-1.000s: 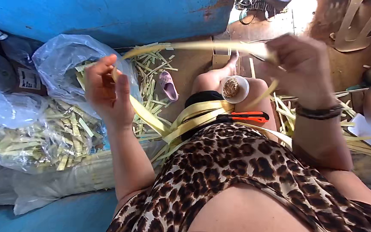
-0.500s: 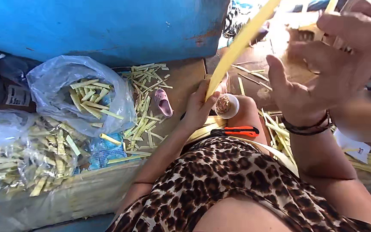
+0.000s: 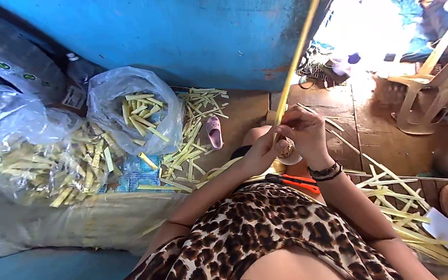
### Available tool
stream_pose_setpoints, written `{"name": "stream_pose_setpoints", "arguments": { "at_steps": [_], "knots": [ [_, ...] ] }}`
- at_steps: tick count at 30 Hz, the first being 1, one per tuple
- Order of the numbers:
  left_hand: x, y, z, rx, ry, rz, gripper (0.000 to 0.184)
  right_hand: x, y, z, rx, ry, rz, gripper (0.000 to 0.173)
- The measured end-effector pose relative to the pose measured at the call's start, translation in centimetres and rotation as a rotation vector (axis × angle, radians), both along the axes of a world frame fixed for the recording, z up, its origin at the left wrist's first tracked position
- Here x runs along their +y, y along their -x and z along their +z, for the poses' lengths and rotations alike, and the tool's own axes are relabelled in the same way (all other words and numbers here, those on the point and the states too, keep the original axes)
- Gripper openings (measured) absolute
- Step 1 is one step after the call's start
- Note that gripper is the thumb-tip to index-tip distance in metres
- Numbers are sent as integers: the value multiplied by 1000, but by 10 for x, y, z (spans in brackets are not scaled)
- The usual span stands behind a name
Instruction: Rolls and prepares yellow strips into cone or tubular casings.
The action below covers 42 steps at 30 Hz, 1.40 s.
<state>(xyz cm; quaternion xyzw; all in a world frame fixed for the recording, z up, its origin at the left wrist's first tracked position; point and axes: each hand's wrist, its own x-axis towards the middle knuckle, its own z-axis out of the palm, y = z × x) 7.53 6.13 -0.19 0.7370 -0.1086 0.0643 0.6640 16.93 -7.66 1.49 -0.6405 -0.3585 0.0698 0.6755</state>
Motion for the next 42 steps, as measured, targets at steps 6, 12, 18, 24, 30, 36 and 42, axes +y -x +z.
{"name": "stream_pose_setpoints", "arguments": {
  "at_steps": [6,12,18,24,30,36,42],
  "knots": [
    [17,-9,-10,36,43,147,43,-2,2,6,52,143,99,4],
    [34,-10,-6,-2,-356,236,26,-11,1,4,-30,161,-5,13],
    [47,3,-34,-10,-512,211,15,-25,-40,26,112,-363,-380,15],
    [40,-1,-15,-38,-470,360,43,5,13,-25,399,272,50,33],
    [76,6,-54,19,-346,409,45,30,40,-24,755,158,404,31],
    [239,99,-123,731,-616,728,53,-51,1,32,547,-85,175,37],
    [390,308,-137,1288,-835,1349,57,-213,-72,-2,272,-231,-607,48]
  ]
}}
